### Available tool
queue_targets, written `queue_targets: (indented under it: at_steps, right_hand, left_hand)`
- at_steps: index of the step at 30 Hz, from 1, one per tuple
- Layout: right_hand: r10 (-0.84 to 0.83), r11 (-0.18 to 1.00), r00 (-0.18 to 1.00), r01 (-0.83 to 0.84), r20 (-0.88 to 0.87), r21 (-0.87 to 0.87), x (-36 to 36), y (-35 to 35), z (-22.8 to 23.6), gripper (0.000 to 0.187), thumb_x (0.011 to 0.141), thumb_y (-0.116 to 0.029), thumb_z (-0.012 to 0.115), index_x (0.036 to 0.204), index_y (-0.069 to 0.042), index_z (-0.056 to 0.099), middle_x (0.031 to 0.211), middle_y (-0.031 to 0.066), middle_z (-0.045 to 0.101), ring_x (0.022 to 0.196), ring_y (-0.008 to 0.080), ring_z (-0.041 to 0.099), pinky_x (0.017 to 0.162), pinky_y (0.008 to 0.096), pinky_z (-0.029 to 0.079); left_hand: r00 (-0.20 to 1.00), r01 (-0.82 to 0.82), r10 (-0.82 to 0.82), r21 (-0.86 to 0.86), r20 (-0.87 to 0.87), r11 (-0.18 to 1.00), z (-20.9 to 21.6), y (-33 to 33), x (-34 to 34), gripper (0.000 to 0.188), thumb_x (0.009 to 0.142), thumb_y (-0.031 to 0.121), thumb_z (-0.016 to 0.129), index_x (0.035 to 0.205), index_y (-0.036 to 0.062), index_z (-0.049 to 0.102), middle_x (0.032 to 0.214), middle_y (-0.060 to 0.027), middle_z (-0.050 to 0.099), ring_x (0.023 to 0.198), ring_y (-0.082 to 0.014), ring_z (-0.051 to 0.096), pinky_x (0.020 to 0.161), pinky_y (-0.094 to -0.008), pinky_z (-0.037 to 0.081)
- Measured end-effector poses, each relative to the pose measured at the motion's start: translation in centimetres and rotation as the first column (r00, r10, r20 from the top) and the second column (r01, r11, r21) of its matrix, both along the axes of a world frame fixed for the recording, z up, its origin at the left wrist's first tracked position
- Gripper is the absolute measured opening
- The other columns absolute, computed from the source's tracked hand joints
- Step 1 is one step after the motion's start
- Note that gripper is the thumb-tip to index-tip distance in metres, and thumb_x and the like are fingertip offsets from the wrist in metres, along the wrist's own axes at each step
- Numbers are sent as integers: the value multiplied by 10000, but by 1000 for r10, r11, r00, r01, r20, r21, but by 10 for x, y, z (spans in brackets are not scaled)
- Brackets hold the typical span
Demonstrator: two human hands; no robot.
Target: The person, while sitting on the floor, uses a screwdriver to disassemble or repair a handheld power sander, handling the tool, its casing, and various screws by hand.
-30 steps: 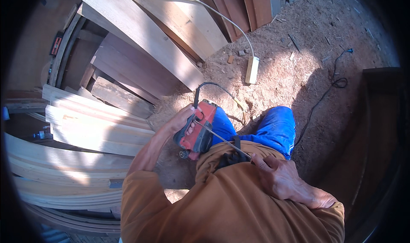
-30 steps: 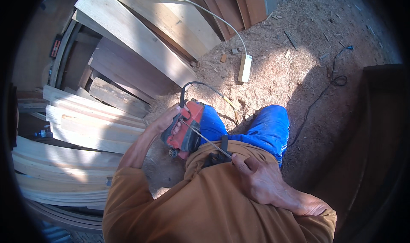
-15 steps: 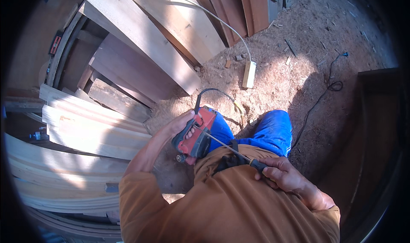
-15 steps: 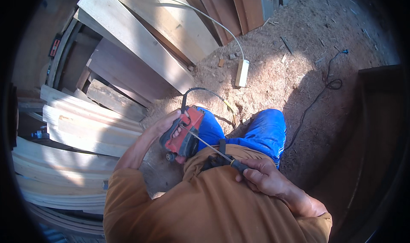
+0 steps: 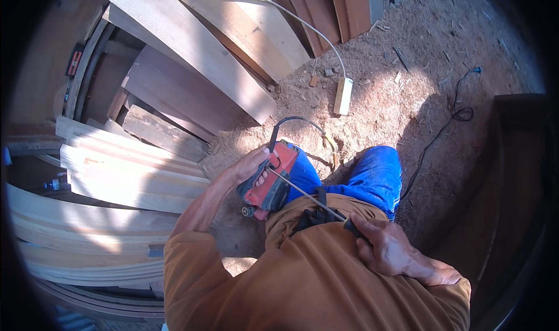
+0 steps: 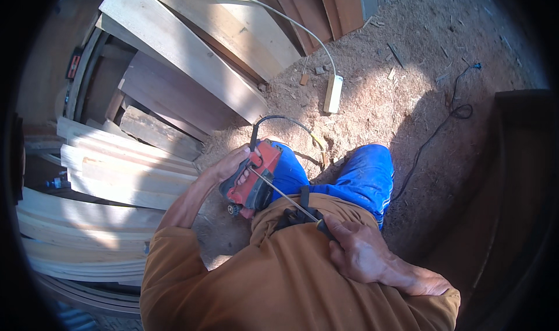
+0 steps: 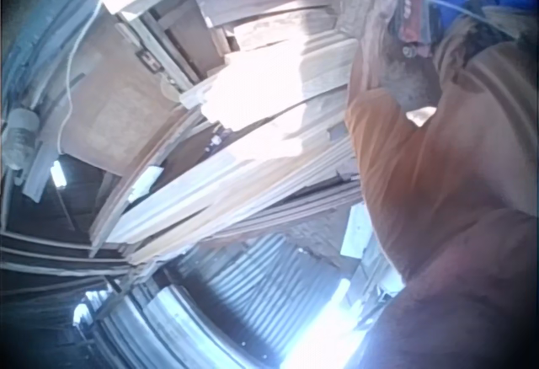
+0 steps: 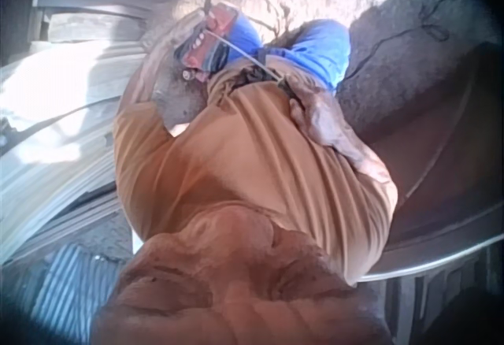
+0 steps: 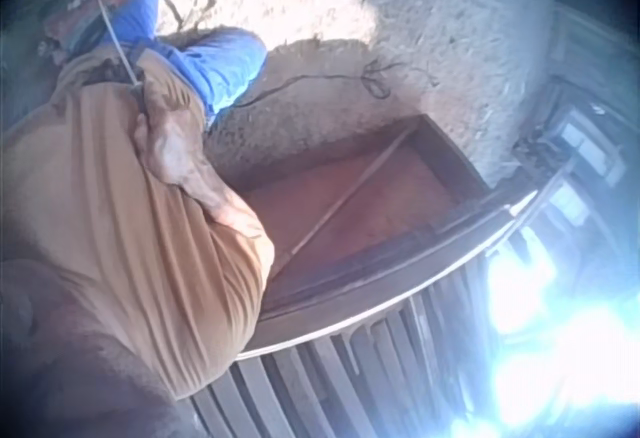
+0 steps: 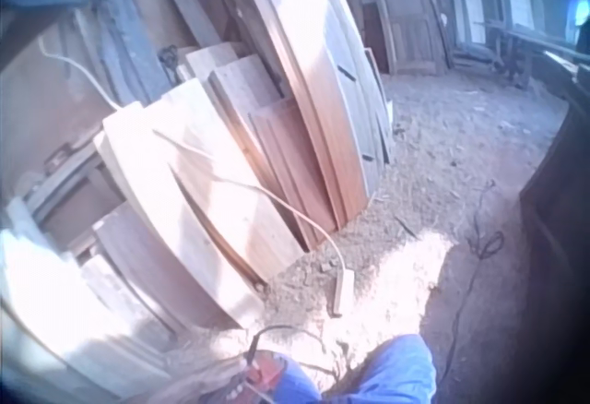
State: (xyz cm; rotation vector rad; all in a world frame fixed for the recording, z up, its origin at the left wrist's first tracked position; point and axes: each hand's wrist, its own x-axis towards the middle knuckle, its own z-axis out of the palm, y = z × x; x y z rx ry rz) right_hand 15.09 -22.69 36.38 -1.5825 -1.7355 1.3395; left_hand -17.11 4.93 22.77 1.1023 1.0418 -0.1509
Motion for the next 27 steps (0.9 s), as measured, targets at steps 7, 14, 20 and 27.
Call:
queue_targets:
  at_steps: [7, 14, 20, 27]
  right_hand:
    - [110, 994, 957, -113, 268, -2, 1, 7, -5, 601, 851, -103, 615, 1434, 4, 511, 903, 226, 663, 774, 415, 673, 638, 516, 541]
    - [21, 994, 998, -27, 58, 107, 37, 49, -44, 517, 872, -114, 598, 1379, -17, 574, 1131, 223, 697, 1019, 409, 686, 866, 469, 549]
    - [-397, 899, 893, 332, -214, -286, 63, 61, -106, 492, 900, -126, 581, 1364, 37, 584, 1214, 285, 683, 1155, 431, 653, 978, 445, 517]
    - [-361, 896, 792, 442, 493, -54, 31, 83, -223, 434, 920, -220, 601, 1284, 17, 621, 1203, 269, 674, 1166, 424, 631, 1002, 481, 497]
  left_hand:
    - [999, -36, 35, -5, -37, 999, -9, 6, 0, 404, 1108, 457, 342, 1280, 131, 507, 719, -16, 558, 495, -107, 549, 453, -254, 497]
    - [959, -183, 235, -286, 161, 941, -30, 24, -20, 477, 1099, 454, 355, 1394, 100, 480, 818, -103, 660, 572, -171, 658, 512, -287, 570]
    - [821, -244, 425, -437, 382, 866, -30, 31, -23, 504, 1089, 364, 360, 1422, -5, 440, 964, -208, 702, 740, -243, 730, 590, -321, 616]
    - [716, -379, 582, -485, 387, 788, -60, 20, -33, 431, 968, 137, 515, 1369, -17, 471, 977, -235, 692, 727, -249, 708, 660, -373, 622]
